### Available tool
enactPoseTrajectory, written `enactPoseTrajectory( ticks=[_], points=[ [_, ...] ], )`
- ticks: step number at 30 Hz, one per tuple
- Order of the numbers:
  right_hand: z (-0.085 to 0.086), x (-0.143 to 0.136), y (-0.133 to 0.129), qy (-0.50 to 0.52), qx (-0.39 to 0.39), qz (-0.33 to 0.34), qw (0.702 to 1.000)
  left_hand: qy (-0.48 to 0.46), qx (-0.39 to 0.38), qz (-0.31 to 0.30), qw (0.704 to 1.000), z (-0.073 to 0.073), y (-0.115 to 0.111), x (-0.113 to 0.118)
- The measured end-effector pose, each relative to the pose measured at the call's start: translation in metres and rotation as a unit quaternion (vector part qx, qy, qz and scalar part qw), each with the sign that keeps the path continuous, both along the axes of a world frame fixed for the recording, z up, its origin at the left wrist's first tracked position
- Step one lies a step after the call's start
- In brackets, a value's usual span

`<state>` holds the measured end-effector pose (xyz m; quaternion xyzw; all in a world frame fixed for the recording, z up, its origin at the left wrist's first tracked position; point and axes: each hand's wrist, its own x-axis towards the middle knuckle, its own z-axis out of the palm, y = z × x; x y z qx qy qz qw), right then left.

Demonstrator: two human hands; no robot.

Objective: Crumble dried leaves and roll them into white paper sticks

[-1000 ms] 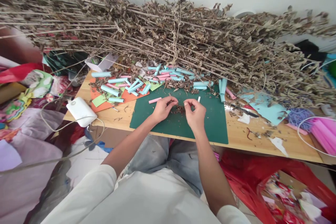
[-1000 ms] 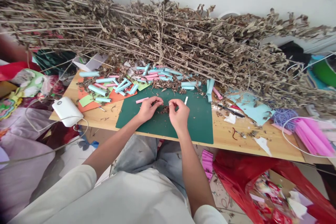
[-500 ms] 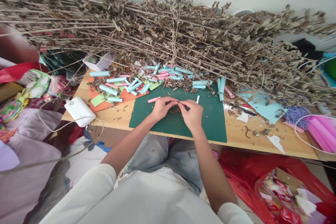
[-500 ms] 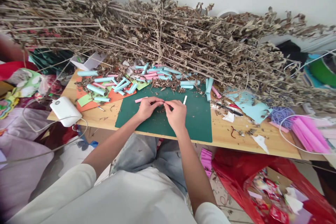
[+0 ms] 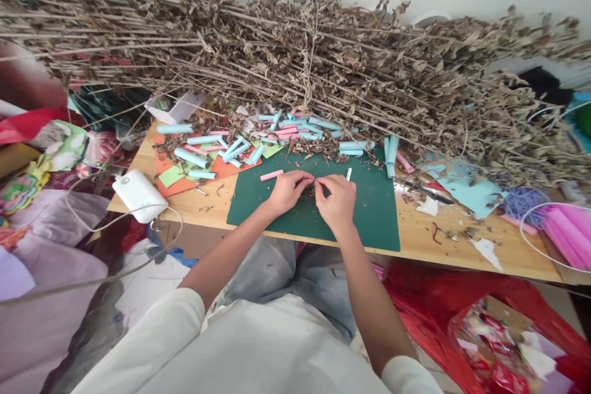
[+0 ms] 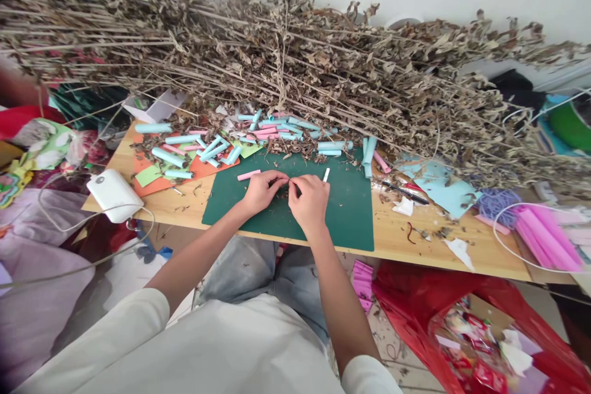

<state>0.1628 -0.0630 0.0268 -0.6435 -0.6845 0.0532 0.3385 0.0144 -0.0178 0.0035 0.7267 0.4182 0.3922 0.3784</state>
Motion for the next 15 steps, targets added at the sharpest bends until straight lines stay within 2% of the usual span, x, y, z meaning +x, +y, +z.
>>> enactPoseTrajectory(
  ticks=[4, 8, 12, 15],
  points=[
    [0.000, -0.008, -0.002, -0.009, 0.005, -0.047, 0.999, 0.022, 0.037, 0.001, 0.999, 0.002, -0.002, 0.001],
    [-0.002, -0.006, -0.004, 0.005, -0.019, -0.101, 0.995, 0.006, 0.035, 0.018, 0.999, 0.001, -0.002, 0.001],
    [-0.002, 0.001, -0.007, -0.050, -0.034, -0.087, 0.994, -0.031, 0.009, 0.004, 0.999, 0.000, -0.001, 0.000],
    [-0.001, 0.004, -0.008, -0.043, -0.029, -0.066, 0.996, -0.044, -0.009, -0.007, 0.999, 0.001, 0.000, 0.000]
  ],
)
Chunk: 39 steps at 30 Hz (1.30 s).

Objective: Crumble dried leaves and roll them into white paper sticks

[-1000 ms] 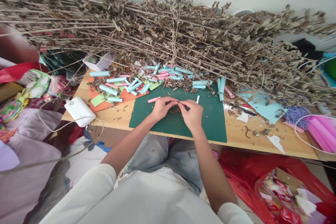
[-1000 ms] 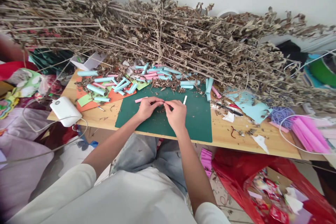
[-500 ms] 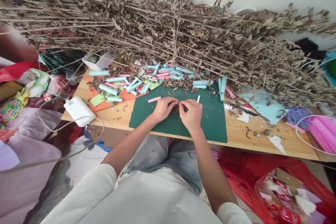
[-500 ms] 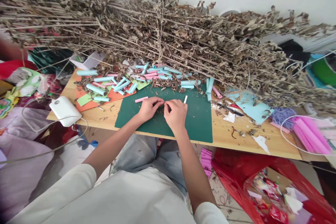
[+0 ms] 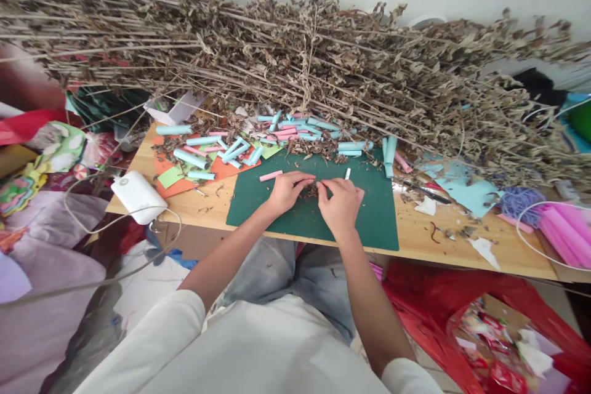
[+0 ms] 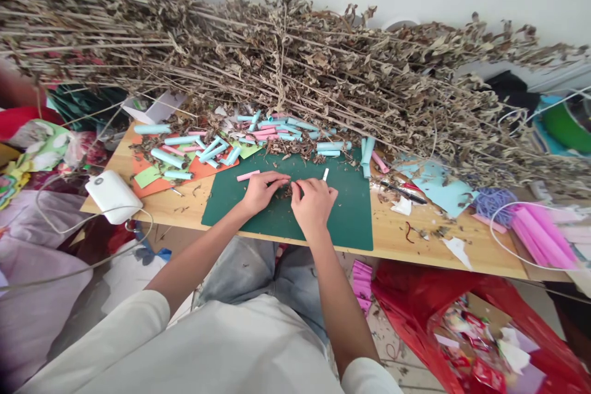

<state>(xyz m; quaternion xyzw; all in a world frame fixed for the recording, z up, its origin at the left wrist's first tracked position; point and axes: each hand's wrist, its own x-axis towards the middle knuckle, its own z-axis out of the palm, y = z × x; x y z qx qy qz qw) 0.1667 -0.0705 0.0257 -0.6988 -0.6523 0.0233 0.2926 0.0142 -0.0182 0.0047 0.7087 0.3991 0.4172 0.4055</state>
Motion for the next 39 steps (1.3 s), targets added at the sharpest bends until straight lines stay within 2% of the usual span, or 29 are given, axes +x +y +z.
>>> enactPoseTrajectory(
  ticks=[4, 8, 12, 17, 22, 27, 33, 39],
  points=[
    [-0.004, 0.000, 0.003, 0.056, 0.008, 0.036, 0.998, -0.002, -0.018, -0.013, 1.000, 0.001, 0.000, -0.001],
    [-0.006, 0.001, 0.006, 0.068, 0.019, 0.061, 0.996, -0.018, -0.050, -0.003, 0.999, 0.000, 0.000, -0.002],
    [-0.003, 0.004, 0.007, 0.081, 0.022, 0.077, 0.994, -0.004, -0.047, -0.004, 0.999, 0.000, 0.000, -0.002],
    [0.000, -0.001, 0.005, 0.069, 0.026, 0.063, 0.995, 0.037, -0.007, -0.011, 0.999, 0.006, -0.002, 0.001],
    [0.002, -0.016, 0.004, 0.077, 0.027, 0.001, 0.997, 0.088, 0.042, -0.010, 0.995, 0.006, -0.003, 0.002],
    [0.004, -0.012, 0.007, 0.114, 0.017, -0.056, 0.992, 0.066, 0.018, 0.026, 0.997, 0.004, -0.003, 0.000],
    [0.000, 0.001, 0.000, 0.004, -0.035, -0.004, 0.999, 0.020, -0.001, 0.026, 0.999, 0.002, 0.001, 0.000],
    [-0.005, 0.003, -0.001, 0.064, -0.037, -0.004, 0.997, 0.017, -0.011, 0.011, 1.000, 0.005, -0.001, 0.000]
  ],
)
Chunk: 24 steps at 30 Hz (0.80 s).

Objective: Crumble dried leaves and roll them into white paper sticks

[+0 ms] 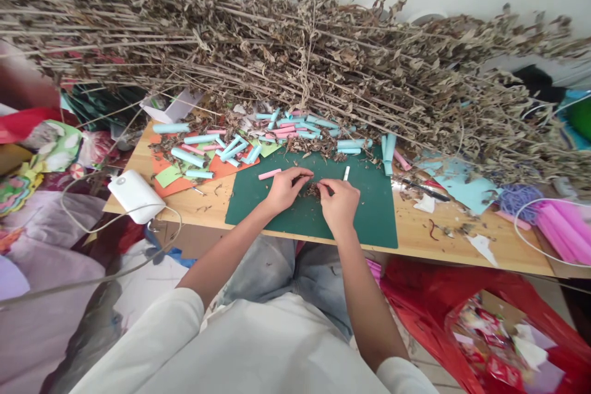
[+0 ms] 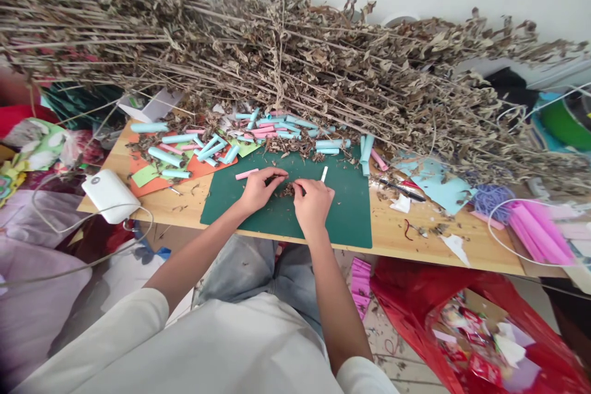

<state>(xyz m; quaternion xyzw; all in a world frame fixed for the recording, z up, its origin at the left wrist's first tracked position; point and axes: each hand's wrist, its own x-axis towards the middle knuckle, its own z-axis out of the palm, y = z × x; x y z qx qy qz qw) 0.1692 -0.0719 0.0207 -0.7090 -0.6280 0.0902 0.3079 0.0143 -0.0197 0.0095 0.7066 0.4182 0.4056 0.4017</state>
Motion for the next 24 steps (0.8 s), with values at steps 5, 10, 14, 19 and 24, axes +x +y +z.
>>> enactPoseTrajectory(
  ticks=[5, 10, 14, 19, 24],
  points=[
    [0.0007, 0.0009, 0.0005, -0.060, 0.000, 0.026, 0.998, -0.004, -0.023, 0.012, 1.000, -0.0022, -0.0002, -0.0006],
    [0.0016, -0.0001, -0.0002, -0.042, 0.048, 0.035, 0.997, -0.015, -0.046, 0.005, 0.999, -0.0074, 0.0008, -0.0012],
    [0.0003, -0.0016, 0.0015, -0.013, 0.089, 0.073, 0.993, -0.029, -0.052, -0.009, 0.998, -0.0064, 0.0000, -0.0015],
    [-0.0040, -0.0037, 0.0044, -0.001, 0.117, 0.063, 0.991, -0.055, -0.065, -0.014, 0.996, -0.0042, -0.0003, -0.0011],
    [-0.0051, -0.0048, 0.0064, -0.003, 0.122, 0.073, 0.990, -0.073, -0.076, -0.022, 0.994, -0.0050, 0.0001, -0.0016]
  ],
)
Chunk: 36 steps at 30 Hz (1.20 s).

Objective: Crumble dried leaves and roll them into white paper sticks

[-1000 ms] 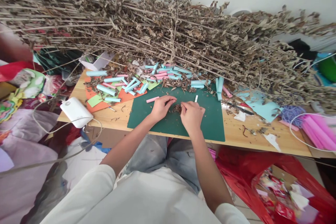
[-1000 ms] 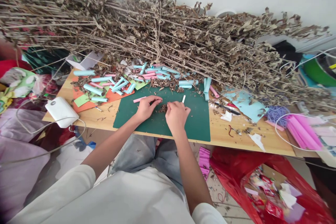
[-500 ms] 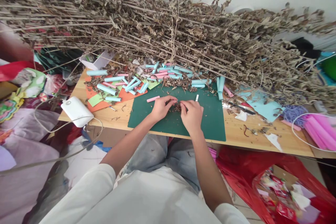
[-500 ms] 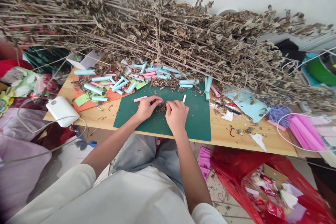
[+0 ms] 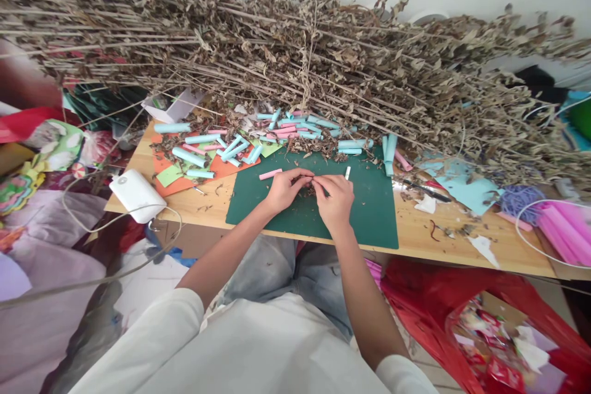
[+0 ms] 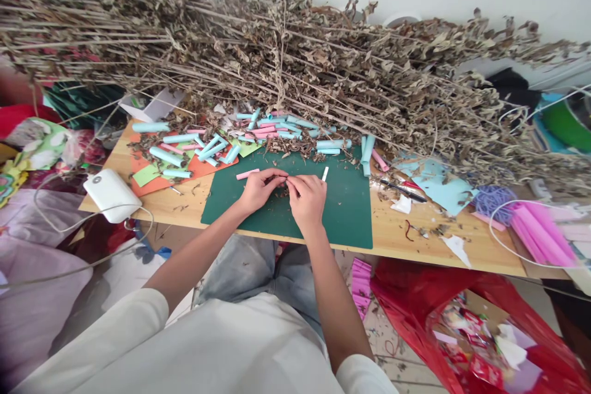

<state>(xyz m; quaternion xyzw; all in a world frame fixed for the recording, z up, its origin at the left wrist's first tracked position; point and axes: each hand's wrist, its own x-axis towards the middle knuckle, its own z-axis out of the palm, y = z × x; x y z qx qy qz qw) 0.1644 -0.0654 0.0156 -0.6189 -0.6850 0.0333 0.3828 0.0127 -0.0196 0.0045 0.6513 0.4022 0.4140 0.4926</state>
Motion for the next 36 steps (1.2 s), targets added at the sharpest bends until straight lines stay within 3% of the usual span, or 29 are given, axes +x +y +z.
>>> enactPoseTrajectory(
  ticks=[7, 12, 23, 27, 32, 36],
  points=[
    [0.004, -0.001, 0.000, -0.029, 0.000, 0.000, 1.000, 0.070, 0.049, 0.003, 0.996, 0.003, -0.001, 0.002],
    [0.006, -0.005, -0.002, -0.013, -0.004, -0.040, 0.999, 0.084, 0.078, -0.005, 0.993, 0.007, -0.002, 0.002],
    [0.009, 0.008, -0.007, -0.044, -0.076, -0.061, 0.994, 0.011, 0.008, 0.008, 1.000, 0.007, 0.007, -0.002],
    [0.010, 0.007, -0.006, 0.002, -0.052, -0.059, 0.997, -0.027, -0.032, -0.001, 0.999, 0.013, 0.011, 0.000],
    [0.010, 0.001, 0.000, 0.088, 0.012, -0.002, 0.996, -0.101, -0.094, -0.036, 0.990, 0.020, 0.010, 0.009],
    [0.006, 0.001, 0.002, 0.078, 0.042, -0.003, 0.996, -0.136, -0.142, -0.035, 0.980, 0.024, 0.006, 0.014]
  ],
)
